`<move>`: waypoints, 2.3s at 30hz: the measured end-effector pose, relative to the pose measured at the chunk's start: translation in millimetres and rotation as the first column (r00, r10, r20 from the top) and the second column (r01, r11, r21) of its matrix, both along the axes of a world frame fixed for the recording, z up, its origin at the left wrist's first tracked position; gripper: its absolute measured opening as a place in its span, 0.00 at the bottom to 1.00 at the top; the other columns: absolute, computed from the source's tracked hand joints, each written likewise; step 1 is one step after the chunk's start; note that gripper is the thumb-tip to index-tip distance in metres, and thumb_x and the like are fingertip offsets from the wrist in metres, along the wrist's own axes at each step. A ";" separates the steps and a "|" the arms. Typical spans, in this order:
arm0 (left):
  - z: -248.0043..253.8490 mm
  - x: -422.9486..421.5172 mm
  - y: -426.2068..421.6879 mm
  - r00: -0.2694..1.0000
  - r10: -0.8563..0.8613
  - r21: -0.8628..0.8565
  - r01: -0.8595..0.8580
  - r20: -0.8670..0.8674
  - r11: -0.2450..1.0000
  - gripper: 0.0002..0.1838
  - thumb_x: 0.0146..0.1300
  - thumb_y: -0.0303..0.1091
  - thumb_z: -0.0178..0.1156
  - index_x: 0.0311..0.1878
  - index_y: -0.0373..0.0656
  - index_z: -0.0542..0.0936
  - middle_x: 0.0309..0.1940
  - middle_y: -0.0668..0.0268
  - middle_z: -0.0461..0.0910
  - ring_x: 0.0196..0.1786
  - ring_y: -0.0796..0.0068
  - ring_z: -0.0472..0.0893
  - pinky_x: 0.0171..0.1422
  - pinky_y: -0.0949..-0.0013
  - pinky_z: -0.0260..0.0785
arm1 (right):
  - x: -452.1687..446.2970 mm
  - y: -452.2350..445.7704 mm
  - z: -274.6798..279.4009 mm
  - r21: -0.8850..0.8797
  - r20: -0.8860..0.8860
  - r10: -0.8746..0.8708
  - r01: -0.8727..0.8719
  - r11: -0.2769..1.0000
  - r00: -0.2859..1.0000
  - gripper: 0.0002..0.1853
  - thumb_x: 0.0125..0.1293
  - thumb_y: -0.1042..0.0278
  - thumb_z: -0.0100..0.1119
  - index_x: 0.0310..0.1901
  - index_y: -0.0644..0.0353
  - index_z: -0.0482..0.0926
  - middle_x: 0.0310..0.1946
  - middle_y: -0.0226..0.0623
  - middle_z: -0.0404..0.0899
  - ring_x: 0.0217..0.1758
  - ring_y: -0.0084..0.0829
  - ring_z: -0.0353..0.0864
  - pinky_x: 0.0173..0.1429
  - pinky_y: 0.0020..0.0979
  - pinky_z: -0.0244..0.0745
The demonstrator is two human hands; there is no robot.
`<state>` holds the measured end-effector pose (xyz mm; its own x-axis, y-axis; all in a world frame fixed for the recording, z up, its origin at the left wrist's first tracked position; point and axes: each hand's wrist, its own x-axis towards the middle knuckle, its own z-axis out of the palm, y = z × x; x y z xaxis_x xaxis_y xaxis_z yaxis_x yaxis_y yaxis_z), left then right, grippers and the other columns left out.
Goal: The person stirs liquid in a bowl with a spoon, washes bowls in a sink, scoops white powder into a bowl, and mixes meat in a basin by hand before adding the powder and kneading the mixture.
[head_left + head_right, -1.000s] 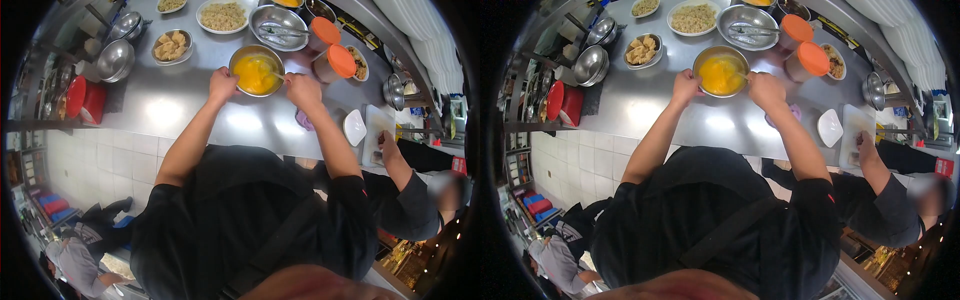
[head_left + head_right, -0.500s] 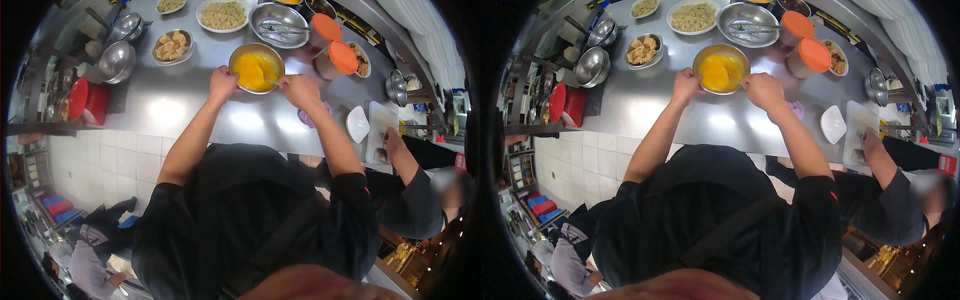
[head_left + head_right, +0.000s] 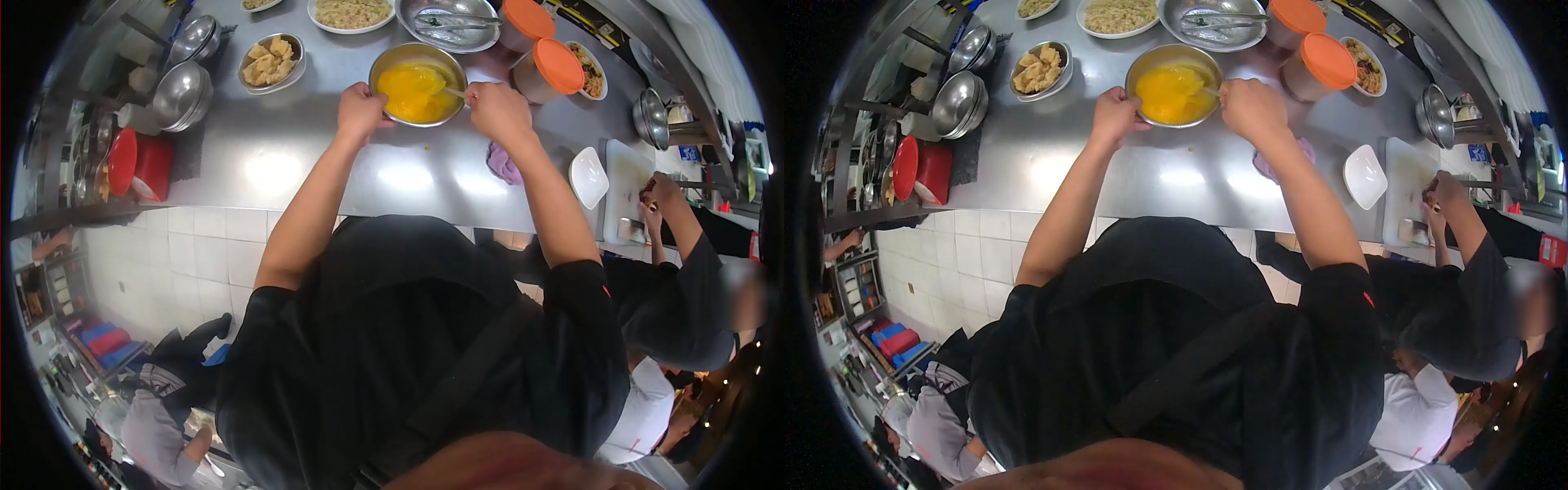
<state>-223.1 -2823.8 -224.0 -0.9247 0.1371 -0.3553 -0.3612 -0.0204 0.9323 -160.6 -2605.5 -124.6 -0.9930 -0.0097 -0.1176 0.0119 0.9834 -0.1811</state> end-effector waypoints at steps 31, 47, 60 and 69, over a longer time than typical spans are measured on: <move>30.1 -37.4 13.4 0.999 -0.037 -0.007 0.037 -0.038 0.999 0.04 0.58 0.21 0.56 0.32 0.32 0.70 0.29 0.52 0.78 0.26 0.61 0.84 0.27 0.63 0.83 | -34.3 25.7 20.1 0.015 -0.043 -0.105 0.106 0.994 0.994 0.09 0.61 0.68 0.54 0.39 0.51 0.85 0.36 0.44 0.84 0.42 0.46 0.84 0.47 0.46 0.77; 126.2 -273.5 111.8 0.945 -0.236 -0.325 0.154 -0.228 0.933 0.13 0.65 0.27 0.49 0.48 0.32 0.76 0.46 0.51 0.81 0.41 0.55 0.85 0.43 0.58 0.83 | -252.9 120.2 29.2 -0.216 -0.436 -0.278 0.201 0.956 0.856 0.15 0.64 0.67 0.52 0.47 0.61 0.83 0.46 0.46 0.83 0.51 0.43 0.84 0.51 0.40 0.79; 92.4 -396.5 197.1 0.770 -0.460 -0.784 -0.082 -0.442 0.615 0.15 0.66 0.30 0.47 0.49 0.36 0.79 0.48 0.51 0.81 0.45 0.53 0.84 0.47 0.55 0.79 | -329.2 161.3 -36.6 -0.239 -0.339 -0.363 0.293 0.926 0.868 0.15 0.67 0.64 0.49 0.49 0.59 0.82 0.46 0.45 0.84 0.50 0.42 0.85 0.48 0.40 0.81; 91.0 -426.8 210.1 0.698 -0.592 -0.911 -0.246 -0.403 0.330 0.17 0.67 0.32 0.45 0.50 0.38 0.80 0.49 0.51 0.81 0.47 0.53 0.84 0.50 0.53 0.77 | -318.3 166.5 -40.3 -0.559 -0.362 -0.610 0.360 0.747 0.705 0.16 0.71 0.64 0.44 0.54 0.54 0.76 0.45 0.40 0.84 0.49 0.43 0.85 0.48 0.45 0.80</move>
